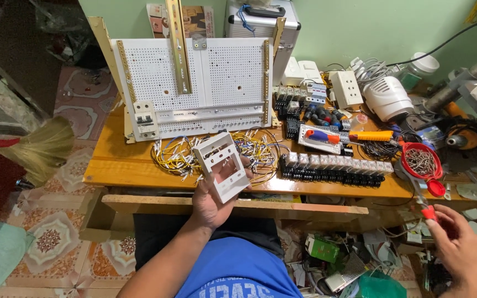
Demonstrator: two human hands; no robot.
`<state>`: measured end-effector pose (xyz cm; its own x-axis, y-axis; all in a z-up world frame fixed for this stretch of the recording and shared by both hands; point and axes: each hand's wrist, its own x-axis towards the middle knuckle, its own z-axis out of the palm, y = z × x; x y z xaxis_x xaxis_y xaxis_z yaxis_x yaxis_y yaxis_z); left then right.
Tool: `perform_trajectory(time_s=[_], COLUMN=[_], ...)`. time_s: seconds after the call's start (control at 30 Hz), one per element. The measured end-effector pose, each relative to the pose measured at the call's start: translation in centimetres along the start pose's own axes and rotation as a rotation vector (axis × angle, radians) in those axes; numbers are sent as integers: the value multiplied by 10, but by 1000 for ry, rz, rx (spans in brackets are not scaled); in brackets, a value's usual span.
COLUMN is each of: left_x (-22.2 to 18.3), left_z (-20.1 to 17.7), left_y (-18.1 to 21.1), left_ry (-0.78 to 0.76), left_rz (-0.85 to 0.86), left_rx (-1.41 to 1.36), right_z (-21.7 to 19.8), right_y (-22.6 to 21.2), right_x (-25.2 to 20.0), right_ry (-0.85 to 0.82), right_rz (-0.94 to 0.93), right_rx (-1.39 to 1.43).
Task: Mounting a plastic electrical box onto a perforated panel using a screwdriver and modifying the box with pliers.
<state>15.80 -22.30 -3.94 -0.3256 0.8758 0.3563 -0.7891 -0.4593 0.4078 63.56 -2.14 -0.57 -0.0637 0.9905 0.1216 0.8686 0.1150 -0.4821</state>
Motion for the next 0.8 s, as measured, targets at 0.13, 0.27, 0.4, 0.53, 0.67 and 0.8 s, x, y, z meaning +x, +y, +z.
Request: perform_trajectory(time_s=[0.13, 0.27, 0.4, 0.53, 0.67, 0.8], left_x=[6, 8, 9, 5, 1, -3], left_z=[5, -4, -2, -6, -22, -38], left_y=[1, 1, 18, 33, 45, 52], left_ry=[54, -31, -102, -89, -92, -108], left_rz=[70, 149, 274, 323, 385, 436], left_rx=[177, 214, 259, 299, 379, 425], right_z=[9, 75, 132, 153, 141, 175], right_y=[-43, -36, -93, -179, -261, -270], right_x=[-41, -40, -49, -85, -118, -136], right_ry=[24, -268, -643, -845, -1060, -1448], right_rz=[57, -15, -329, -411, -520, -151], right_rx=[429, 1230, 1401, 1329, 1184, 1562])
